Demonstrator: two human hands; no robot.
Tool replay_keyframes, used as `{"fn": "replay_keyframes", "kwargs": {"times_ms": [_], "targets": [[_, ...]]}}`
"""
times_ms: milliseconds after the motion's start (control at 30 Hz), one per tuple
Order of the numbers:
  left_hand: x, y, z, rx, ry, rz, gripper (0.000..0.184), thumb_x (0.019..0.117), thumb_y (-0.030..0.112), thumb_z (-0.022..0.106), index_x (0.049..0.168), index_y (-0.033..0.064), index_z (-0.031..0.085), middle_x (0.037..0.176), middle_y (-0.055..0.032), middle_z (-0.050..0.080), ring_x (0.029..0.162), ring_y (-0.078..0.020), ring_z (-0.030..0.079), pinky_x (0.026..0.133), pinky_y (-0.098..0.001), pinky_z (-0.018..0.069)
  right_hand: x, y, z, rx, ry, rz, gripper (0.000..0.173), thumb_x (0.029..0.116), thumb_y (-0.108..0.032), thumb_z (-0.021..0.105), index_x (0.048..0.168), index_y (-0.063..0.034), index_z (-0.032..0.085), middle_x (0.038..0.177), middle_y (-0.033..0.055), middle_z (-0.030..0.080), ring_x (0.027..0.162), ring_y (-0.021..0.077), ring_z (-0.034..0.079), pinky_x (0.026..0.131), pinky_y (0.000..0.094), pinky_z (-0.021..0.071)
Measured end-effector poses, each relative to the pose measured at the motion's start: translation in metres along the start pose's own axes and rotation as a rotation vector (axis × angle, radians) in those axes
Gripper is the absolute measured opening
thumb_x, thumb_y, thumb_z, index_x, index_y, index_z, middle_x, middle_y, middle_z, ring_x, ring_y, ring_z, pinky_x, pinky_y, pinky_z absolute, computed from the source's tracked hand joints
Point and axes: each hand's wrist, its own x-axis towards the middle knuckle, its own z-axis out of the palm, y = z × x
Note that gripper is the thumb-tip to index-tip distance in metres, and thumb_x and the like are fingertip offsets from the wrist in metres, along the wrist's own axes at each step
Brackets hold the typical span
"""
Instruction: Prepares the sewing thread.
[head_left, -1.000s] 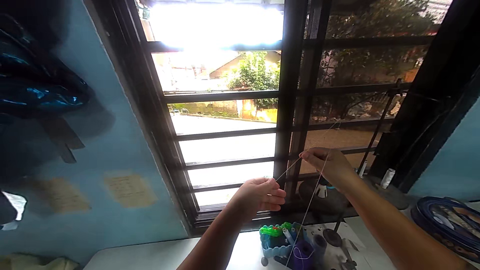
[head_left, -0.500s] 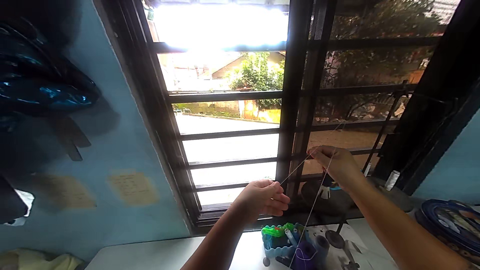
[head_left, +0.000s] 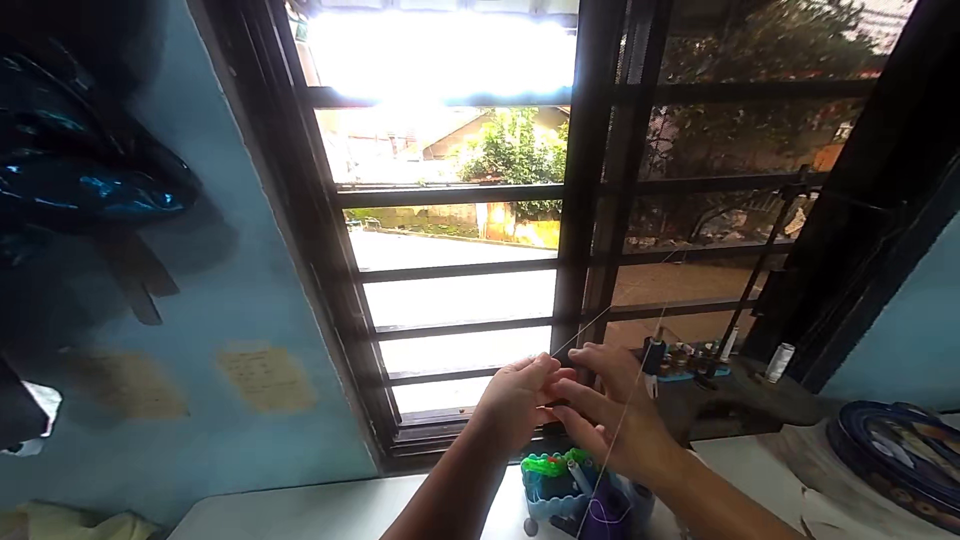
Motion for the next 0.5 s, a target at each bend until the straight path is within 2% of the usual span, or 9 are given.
{"fn": "replay_keyframes", "kwargs": {"times_ms": [67,167,267,333,400,500], "targets": [[0.002,-0.002,0.003,-0.062,-0.016,-0.007,0.028,0.1117,0.020,0.038,0.104,0.0005,0.058,0.088,-0.0117,0.070,0.075,-0.0178,0.070,0.068,-0.0306,0.0584,0.002,-0.002,0.004,-0.042,0.019,0.022,0.019,0.0983,-0.037,0.062,0.105,-0.0249,0.075,0.124,0.0040,0.065,0.125,0.0190,0.056,0.108,0.0426,0.0417],[0.000,-0.003,0.006,-0.071,-0.027,-0.011,0.030,0.1124,0.021,0.035,0.108,0.0001,0.056,0.085,-0.0122,0.070,0.074,-0.0192,0.071,0.067,-0.0325,0.0595,0.005,-0.002,0.007,-0.121,0.033,-0.023,0.019,0.0997,-0.033,0.062,0.100,-0.0209,0.076,0.124,0.0050,0.068,0.124,0.0219,0.058,0.108,0.0450,0.0424],[0.000,-0.005,0.006,-0.081,-0.028,0.004,0.029,0.1117,0.021,0.038,0.107,0.0010,0.058,0.081,-0.0102,0.067,0.072,-0.0177,0.069,0.067,-0.0316,0.0592,0.006,-0.004,0.007,-0.247,0.001,-0.166,0.018,0.1042,-0.027,0.055,0.100,-0.0175,0.070,0.128,0.0017,0.069,0.127,0.0185,0.059,0.114,0.0428,0.0384],[0.000,-0.007,0.004,-0.081,-0.031,0.024,0.027,0.1112,0.019,0.040,0.105,0.0011,0.058,0.080,-0.0096,0.068,0.070,-0.0161,0.069,0.067,-0.0300,0.0592,0.006,-0.006,0.008,-0.246,-0.019,-0.180,0.019,0.1024,-0.026,0.055,0.093,-0.0150,0.067,0.127,0.0019,0.070,0.126,0.0179,0.060,0.114,0.0420,0.0382],[0.001,-0.008,0.003,-0.083,-0.019,0.045,0.026,0.1107,0.016,0.041,0.104,0.0000,0.060,0.081,-0.0099,0.070,0.071,-0.0158,0.070,0.066,-0.0292,0.0589,0.005,-0.005,0.009,-0.084,-0.051,-0.124,0.018,0.0960,-0.024,0.058,0.082,-0.0152,0.065,0.127,0.0013,0.068,0.126,0.0172,0.059,0.113,0.0397,0.0403],[-0.003,-0.002,0.002,-0.035,0.006,0.025,0.026,0.1118,0.018,0.038,0.106,-0.0002,0.056,0.087,-0.0110,0.070,0.079,-0.0188,0.072,0.072,-0.0324,0.0596,-0.003,0.001,-0.001,0.270,-0.152,-0.036,0.023,0.0938,-0.024,0.056,0.075,-0.0152,0.064,0.133,0.0019,0.064,0.135,0.0167,0.050,0.116,0.0405,0.0343]]}}
